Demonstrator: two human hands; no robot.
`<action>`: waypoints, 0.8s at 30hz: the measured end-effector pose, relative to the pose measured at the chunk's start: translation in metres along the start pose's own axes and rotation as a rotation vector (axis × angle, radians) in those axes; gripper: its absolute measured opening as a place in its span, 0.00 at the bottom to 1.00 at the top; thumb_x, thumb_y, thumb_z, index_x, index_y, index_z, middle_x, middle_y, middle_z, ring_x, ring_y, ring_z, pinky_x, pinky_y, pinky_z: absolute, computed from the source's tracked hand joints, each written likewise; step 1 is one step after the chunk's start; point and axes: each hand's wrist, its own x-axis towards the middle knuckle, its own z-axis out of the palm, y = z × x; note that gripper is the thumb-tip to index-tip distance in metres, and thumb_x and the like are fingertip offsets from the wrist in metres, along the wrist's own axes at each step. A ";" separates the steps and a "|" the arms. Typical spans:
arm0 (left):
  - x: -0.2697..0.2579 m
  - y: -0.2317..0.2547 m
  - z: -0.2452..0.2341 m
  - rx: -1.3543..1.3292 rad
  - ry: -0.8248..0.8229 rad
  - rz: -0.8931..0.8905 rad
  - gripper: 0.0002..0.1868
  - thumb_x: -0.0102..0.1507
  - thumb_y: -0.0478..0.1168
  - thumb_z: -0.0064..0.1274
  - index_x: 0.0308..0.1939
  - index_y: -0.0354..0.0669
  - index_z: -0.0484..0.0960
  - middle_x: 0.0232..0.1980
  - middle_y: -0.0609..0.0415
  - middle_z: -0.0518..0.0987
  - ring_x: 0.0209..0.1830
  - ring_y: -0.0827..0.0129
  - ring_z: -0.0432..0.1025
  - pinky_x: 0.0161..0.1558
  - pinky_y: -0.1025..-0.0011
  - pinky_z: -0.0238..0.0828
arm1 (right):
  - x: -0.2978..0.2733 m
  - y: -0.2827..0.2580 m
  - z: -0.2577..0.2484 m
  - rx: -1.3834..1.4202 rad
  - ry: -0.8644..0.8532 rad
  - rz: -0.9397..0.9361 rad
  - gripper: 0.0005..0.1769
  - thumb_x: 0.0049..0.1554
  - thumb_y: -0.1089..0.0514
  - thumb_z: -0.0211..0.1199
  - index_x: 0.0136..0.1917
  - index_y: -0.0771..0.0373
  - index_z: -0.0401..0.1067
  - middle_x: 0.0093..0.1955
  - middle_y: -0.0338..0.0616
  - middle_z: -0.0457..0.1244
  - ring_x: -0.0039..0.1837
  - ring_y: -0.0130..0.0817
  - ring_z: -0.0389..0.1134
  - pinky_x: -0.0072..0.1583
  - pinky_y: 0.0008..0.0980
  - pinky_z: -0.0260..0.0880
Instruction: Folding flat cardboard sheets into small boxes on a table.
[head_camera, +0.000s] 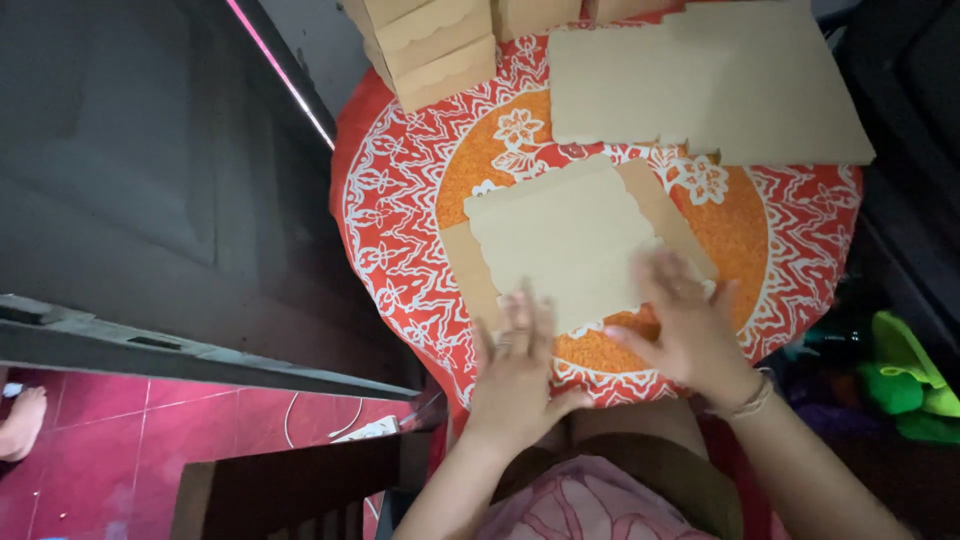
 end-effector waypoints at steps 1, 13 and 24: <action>-0.002 -0.001 0.003 0.215 0.084 -0.158 0.69 0.55 0.87 0.41 0.80 0.36 0.45 0.82 0.30 0.44 0.82 0.40 0.42 0.69 0.33 0.37 | 0.004 0.005 -0.001 0.054 -0.068 0.181 0.58 0.49 0.24 0.59 0.82 0.51 0.46 0.85 0.47 0.44 0.84 0.45 0.41 0.68 0.82 0.36; 0.001 -0.012 -0.013 -0.350 0.225 -0.447 0.65 0.47 0.52 0.76 0.76 0.29 0.51 0.67 0.32 0.67 0.68 0.38 0.64 0.71 0.24 0.33 | 0.001 0.054 0.013 0.809 0.338 0.303 0.52 0.39 0.60 0.83 0.74 0.66 0.64 0.50 0.52 0.64 0.57 0.44 0.65 0.61 0.43 0.64; -0.024 -0.057 -0.007 -0.297 0.300 -0.030 0.21 0.55 0.48 0.63 0.52 0.51 0.85 0.62 0.44 0.77 0.67 0.47 0.66 0.69 0.25 0.35 | -0.048 0.085 -0.031 1.118 0.179 -0.054 0.10 0.53 0.63 0.69 0.50 0.62 0.79 0.42 0.39 0.71 0.45 0.25 0.71 0.51 0.25 0.72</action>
